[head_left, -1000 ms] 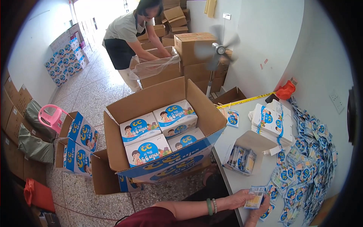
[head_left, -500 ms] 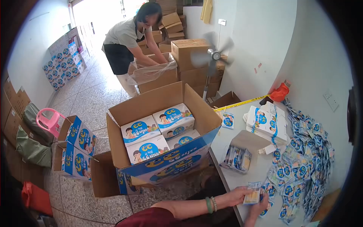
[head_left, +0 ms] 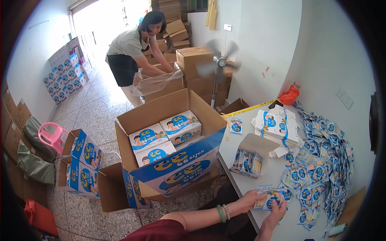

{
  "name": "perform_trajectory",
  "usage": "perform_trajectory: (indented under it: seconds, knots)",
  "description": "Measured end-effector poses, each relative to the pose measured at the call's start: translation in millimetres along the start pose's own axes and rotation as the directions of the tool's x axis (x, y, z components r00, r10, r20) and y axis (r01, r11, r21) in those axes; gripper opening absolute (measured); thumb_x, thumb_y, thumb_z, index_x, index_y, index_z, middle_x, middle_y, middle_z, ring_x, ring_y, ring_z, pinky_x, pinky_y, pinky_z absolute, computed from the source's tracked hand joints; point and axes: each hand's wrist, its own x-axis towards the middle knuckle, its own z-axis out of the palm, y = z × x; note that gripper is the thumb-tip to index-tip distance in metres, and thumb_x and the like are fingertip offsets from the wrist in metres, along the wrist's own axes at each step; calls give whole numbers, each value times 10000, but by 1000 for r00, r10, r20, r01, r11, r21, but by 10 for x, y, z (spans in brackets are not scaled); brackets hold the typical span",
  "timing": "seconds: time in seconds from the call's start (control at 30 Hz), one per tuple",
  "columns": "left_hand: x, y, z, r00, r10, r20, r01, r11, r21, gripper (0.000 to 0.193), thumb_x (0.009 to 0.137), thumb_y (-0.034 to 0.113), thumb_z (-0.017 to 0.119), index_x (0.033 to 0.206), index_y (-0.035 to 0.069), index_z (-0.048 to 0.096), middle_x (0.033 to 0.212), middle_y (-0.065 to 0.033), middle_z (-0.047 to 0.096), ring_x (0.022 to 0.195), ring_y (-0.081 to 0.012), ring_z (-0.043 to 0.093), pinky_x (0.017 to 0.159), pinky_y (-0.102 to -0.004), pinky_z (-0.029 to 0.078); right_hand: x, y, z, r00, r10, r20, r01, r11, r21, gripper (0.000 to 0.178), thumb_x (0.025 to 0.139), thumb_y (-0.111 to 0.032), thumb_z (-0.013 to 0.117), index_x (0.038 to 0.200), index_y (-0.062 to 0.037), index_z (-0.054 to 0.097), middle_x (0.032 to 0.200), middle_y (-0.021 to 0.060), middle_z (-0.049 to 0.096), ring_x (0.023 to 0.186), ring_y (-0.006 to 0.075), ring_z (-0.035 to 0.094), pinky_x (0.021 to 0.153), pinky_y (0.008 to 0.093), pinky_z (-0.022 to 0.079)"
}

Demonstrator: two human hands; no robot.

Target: Folding cardboard boxes and filling them with small blue and white packets.

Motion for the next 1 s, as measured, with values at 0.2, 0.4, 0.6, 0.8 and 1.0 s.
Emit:
perform_trajectory:
  seconds: [0.2,0.4,0.6,0.8,1.0]
  knots:
    - [-7,-3,105,998,-10,-57,13,998,56,283,910,121,563,1164,-5,551,1095,-65,627,955,-144,612,845,-286,489,-20,-32,53,998,55,14,-54,997,-47,134,819,23,574,949,-10,577,876,5,561,776,70,512,705,210,422]
    - [-50,-12,126,974,-104,199,150,961,-232,345,912,149,566,1218,-1,513,1203,-69,566,1080,-128,543,930,-287,441,34,171,-49,998,-11,60,24,975,-220,104,836,-7,579,941,-11,586,872,-5,560,774,60,503,701,200,410]
    - [-15,-68,85,994,-50,102,47,999,25,322,924,166,557,1201,5,516,1148,-45,570,1052,-121,533,922,-287,437,68,378,-148,995,60,79,-36,961,-274,104,846,-29,588,942,11,587,892,11,561,775,69,490,693,208,401]
    - [-16,-72,134,1000,-24,8,24,999,-38,301,920,155,564,1176,3,526,1113,-34,577,1036,-123,535,916,-286,437,58,431,-55,948,-318,-11,278,844,-458,211,862,-46,576,1056,36,566,935,53,546,800,113,479,703,236,406]
    - [-123,41,195,994,56,96,-71,986,152,340,906,121,562,1230,31,519,1190,-41,566,1103,-128,511,974,-295,394,60,420,-184,992,38,117,-28,996,-88,262,828,-27,609,1084,2,560,960,36,551,899,120,515,822,250,408]
